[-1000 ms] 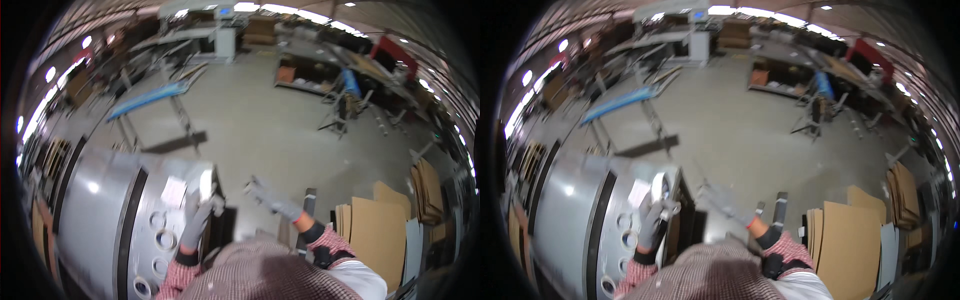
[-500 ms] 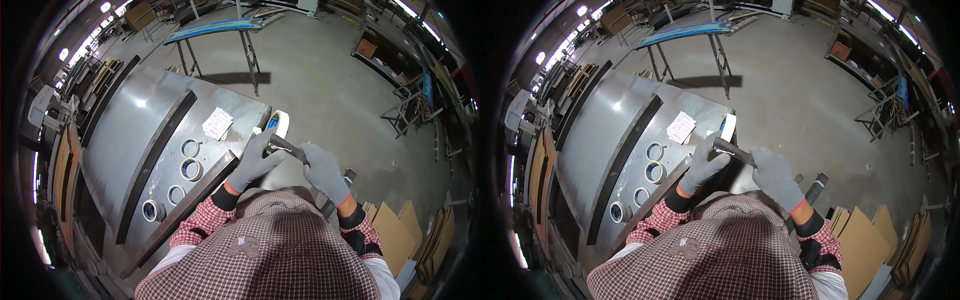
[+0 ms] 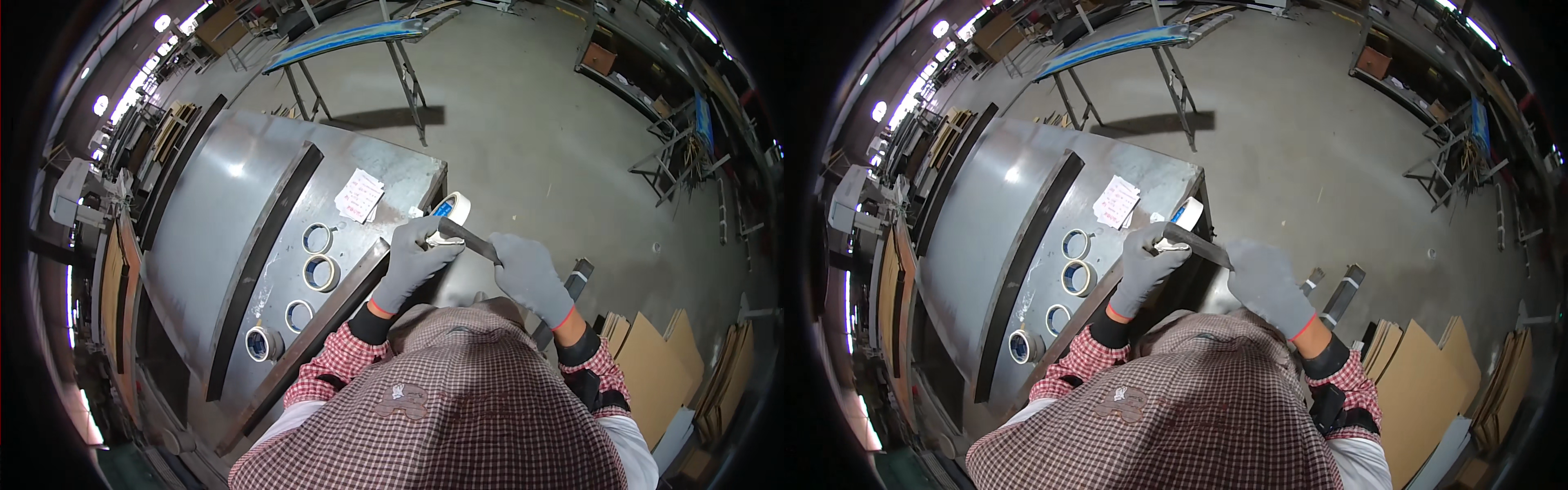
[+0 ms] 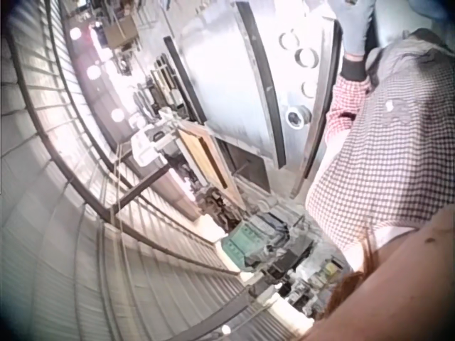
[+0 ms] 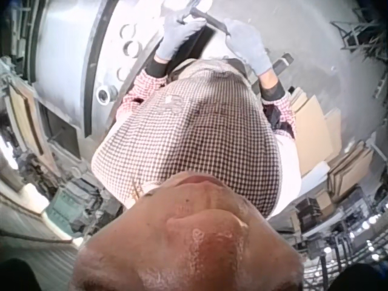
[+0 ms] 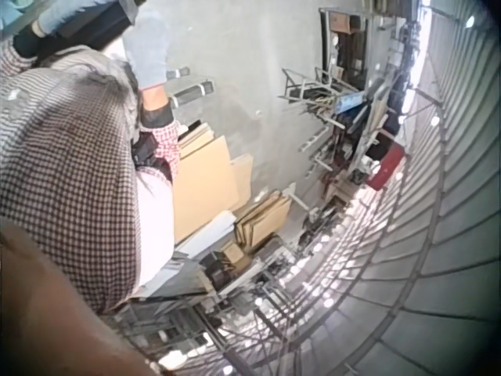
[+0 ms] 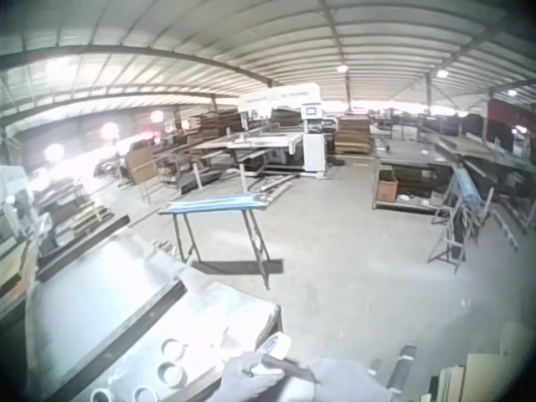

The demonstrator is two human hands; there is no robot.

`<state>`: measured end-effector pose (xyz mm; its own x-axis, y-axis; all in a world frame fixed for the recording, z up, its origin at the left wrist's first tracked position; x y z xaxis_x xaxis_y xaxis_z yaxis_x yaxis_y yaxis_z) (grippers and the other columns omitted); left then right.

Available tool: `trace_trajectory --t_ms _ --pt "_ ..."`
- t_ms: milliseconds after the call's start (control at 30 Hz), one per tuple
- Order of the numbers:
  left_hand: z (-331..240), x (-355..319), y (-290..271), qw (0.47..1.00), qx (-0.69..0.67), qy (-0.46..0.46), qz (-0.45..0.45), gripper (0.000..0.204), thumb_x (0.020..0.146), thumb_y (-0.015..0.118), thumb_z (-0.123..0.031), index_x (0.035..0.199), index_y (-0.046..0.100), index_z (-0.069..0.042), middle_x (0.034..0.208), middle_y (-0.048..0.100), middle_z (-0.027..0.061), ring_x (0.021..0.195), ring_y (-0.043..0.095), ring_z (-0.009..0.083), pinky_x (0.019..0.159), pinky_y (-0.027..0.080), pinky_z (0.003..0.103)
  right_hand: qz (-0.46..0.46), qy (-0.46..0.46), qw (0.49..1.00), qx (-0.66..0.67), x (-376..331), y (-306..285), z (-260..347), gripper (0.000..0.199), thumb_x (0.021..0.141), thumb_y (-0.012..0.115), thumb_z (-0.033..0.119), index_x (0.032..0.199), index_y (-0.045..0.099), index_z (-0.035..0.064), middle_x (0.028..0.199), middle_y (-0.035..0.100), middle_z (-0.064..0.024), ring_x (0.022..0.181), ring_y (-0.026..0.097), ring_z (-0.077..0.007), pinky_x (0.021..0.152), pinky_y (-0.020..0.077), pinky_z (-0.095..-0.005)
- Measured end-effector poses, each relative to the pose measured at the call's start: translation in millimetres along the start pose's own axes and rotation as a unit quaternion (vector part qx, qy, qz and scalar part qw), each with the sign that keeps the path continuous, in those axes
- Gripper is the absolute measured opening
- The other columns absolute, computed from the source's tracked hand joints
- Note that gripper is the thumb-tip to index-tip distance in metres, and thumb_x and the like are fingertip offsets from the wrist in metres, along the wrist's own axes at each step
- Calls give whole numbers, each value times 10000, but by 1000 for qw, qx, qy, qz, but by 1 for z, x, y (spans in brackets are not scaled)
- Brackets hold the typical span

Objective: Applying tape to circular metal components on a workbench in a factory.

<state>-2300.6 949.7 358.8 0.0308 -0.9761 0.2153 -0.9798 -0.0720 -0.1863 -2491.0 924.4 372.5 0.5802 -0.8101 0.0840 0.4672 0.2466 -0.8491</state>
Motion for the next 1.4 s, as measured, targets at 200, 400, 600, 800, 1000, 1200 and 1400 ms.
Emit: trace_trajectory --t_ms 200,400,600,800,1000,1200,1400 --pt "8 -7 -8 992 110 -52 -24 225 774 741 -152 928 704 8 727 625 -12 640 542 57 578 430 219 4 30 999 -20 6 27 -13 243 784 527 92 1005 618 51 862 651 -185 775 644 -384 680 509 -463" --pt "22 -12 -12 997 -11 -66 36 460 816 730 -240 1172 609 26 894 601 -7 746 524 48 651 428 213 -12 114 971 208 7 13 -9 177 854 538 155 944 607 19 722 601 -160 669 600 -314 633 471 -394" --pt "-2 -10 -23 998 50 24 10 337 780 694 -237 1007 655 10 672 596 82 593 565 179 573 452 325 -95 25 990 101 -4 19 18 318 832 581 136 1129 618 30 856 661 -152 682 621 -310 662 492 -401" --pt "-6 -11 -22 968 228 46 96 245 803 647 -205 997 659 -57 802 653 136 709 579 331 664 449 412 -130 118 943 283 28 1 49 565 763 713 90 1302 556 16 881 705 -44 574 485 -30 527 405 -225" --pt "-12 -12 -21 928 346 76 118 178 831 632 -225 843 641 -49 792 653 124 742 565 340 736 438 417 -166 -7 984 69 39 20 44 640 728 717 70 1338 521 63 834 687 -123 672 636 -209 634 505 -310" --pt "-3 -26 -32 932 322 166 20 229 812 643 -252 852 670 -29 780 641 122 698 573 323 689 439 423 -110 -146 982 51 64 24 56 573 717 654 42 1273 520 70 847 662 -149 702 645 -291 648 515 -372" --pt "-13 -37 -51 986 115 -83 84 328 805 645 -231 1040 676 -5 871 662 147 778 614 265 721 477 353 177 52 897 401 87 25 54 405 785 608 54 1180 545 -11 775 588 4 624 517 -51 549 409 -200"
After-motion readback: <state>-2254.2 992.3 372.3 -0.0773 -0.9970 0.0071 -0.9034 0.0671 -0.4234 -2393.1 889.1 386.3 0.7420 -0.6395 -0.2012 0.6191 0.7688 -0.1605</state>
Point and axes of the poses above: each hand's wrist, its own x-axis towards the middle knuckle, its own y-axis out of the palm, z = x × y, the point moved 4 cm from there along x, towards the middle knuckle
